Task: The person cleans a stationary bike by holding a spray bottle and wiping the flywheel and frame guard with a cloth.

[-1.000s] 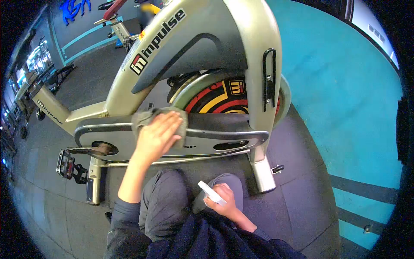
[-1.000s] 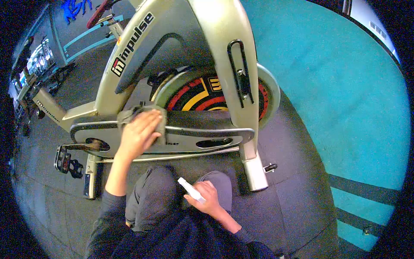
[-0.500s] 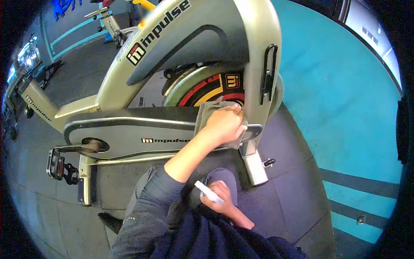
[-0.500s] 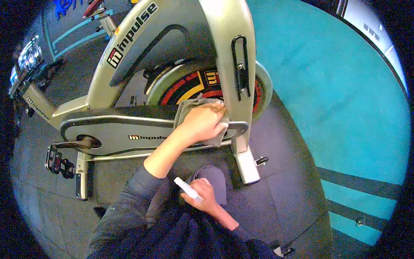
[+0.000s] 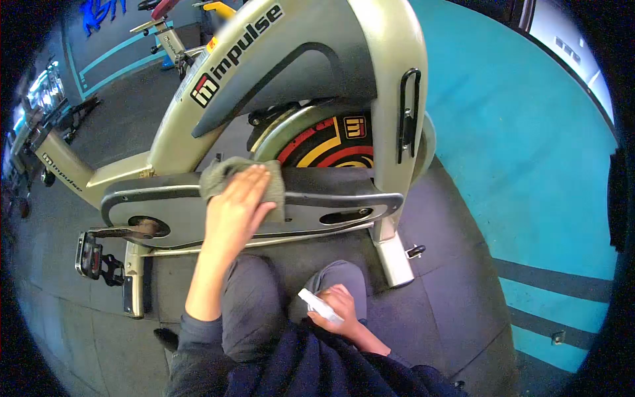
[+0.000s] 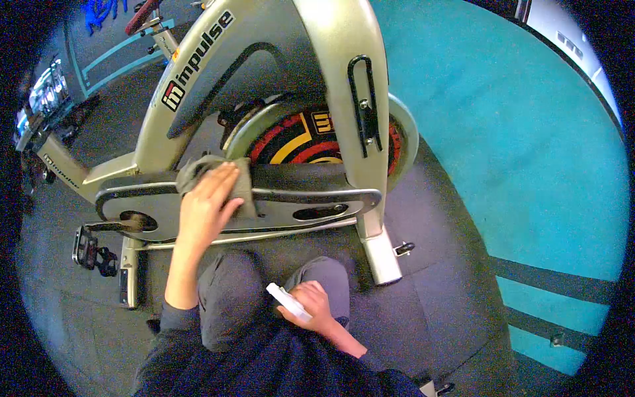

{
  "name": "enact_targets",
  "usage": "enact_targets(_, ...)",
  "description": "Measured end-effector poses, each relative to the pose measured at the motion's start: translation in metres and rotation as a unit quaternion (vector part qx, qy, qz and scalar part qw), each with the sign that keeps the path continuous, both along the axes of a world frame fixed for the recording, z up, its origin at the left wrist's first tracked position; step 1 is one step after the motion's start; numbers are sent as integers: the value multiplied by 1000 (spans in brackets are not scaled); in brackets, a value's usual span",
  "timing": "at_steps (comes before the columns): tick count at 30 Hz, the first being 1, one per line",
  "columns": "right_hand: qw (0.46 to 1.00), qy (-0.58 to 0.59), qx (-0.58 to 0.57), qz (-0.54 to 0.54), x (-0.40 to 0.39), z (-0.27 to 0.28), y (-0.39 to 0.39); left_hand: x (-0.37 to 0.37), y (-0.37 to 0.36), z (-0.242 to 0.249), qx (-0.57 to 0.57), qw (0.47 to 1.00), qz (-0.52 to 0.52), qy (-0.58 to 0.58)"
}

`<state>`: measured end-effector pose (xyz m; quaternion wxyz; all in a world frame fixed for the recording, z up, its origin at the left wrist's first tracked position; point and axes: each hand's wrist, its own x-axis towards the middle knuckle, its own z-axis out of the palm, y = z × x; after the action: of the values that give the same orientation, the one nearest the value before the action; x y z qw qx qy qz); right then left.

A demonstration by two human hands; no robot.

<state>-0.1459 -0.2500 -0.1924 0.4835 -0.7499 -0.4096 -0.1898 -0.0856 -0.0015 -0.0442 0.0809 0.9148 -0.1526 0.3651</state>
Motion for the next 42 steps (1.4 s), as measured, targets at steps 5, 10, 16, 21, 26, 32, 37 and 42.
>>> enact_targets(5,1000,19,12,1,9,-1,4,-2,15,3,38,999,-16,-7)
enact_targets(10,1000,26,4,2,12,-1,3,24,-14,-5,47,994,-96,-16)
enact_targets(16,1000,7,18,-6,8,0,3,71,-93,-20,73,988,-132,-20)
enact_targets(21,1000,12,1,-6,5,0,1,99,-136,-1,72,979,-119,150)
enact_targets(26,1000,17,-3,3,0,-1,2,95,-128,-21,77,989,-118,49)
enact_targets(32,1000,-9,-12,2,-3,2,0,49,-90,-18,44,996,-74,24)
enact_targets(37,1000,-9,-10,12,-4,3,-3,6,-31,-12,20,999,23,14)
enact_targets(42,1000,-1,-10,15,3,1,3,-9,-4,-5,11,998,68,-14)
